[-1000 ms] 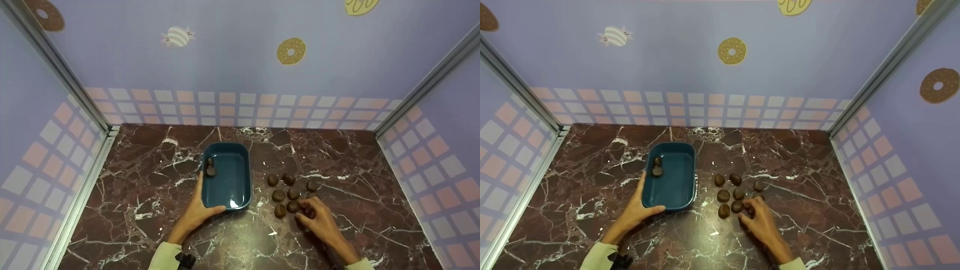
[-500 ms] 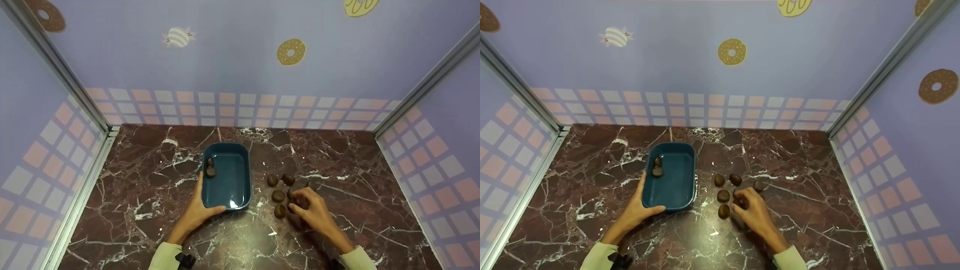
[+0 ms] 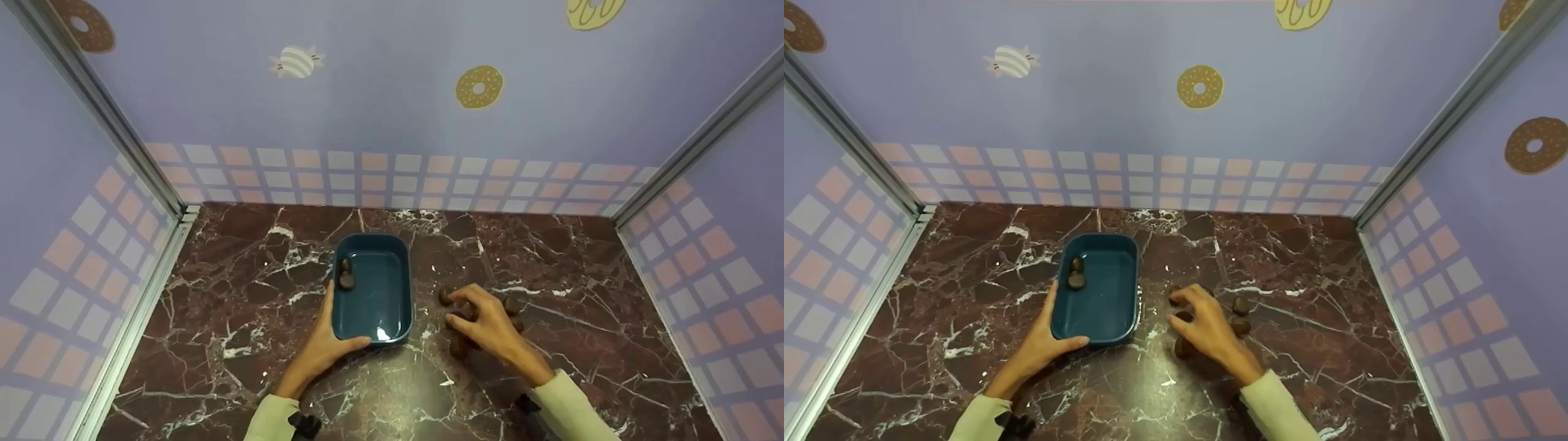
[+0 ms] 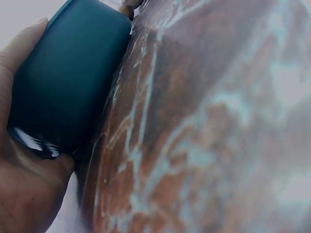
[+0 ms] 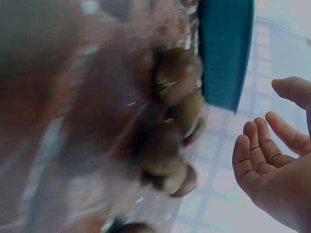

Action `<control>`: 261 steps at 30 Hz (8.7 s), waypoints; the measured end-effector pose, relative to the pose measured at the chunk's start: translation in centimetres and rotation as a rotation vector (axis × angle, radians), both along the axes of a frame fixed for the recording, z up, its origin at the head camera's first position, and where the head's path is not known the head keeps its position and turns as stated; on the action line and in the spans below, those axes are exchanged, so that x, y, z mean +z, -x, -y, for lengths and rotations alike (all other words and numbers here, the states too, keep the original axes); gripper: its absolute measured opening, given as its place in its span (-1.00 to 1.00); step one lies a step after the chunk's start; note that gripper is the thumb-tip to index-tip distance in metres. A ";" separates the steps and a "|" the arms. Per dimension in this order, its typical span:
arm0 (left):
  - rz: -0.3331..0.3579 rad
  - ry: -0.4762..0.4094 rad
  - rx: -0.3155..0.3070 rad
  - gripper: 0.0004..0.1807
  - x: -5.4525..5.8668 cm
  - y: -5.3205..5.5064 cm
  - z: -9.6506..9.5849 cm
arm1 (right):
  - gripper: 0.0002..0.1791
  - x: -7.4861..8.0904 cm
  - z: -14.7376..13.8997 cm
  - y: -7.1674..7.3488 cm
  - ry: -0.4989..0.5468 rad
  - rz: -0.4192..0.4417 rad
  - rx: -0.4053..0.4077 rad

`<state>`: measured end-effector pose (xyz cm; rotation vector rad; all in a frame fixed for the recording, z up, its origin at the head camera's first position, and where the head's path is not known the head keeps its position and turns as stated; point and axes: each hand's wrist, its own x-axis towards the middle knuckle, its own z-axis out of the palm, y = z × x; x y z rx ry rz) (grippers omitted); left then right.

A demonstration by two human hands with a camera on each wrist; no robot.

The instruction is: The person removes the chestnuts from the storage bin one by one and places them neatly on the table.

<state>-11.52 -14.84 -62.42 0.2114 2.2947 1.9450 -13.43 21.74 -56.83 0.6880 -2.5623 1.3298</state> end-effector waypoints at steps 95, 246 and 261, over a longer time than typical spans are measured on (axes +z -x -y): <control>-0.034 -0.045 -0.031 0.58 -0.1 0.3 0.1 | -0.68 1.9 16.3 9.4 -0.318 0.118 0.226; -0.012 -0.014 -0.012 0.59 0.2 0.2 -0.1 | -0.53 3.1 4.8 10.1 -0.060 0.291 0.064; 0.016 -0.028 -0.023 0.57 0.2 0.0 0.1 | -0.58 2.7 9.9 12.1 -0.143 0.181 0.107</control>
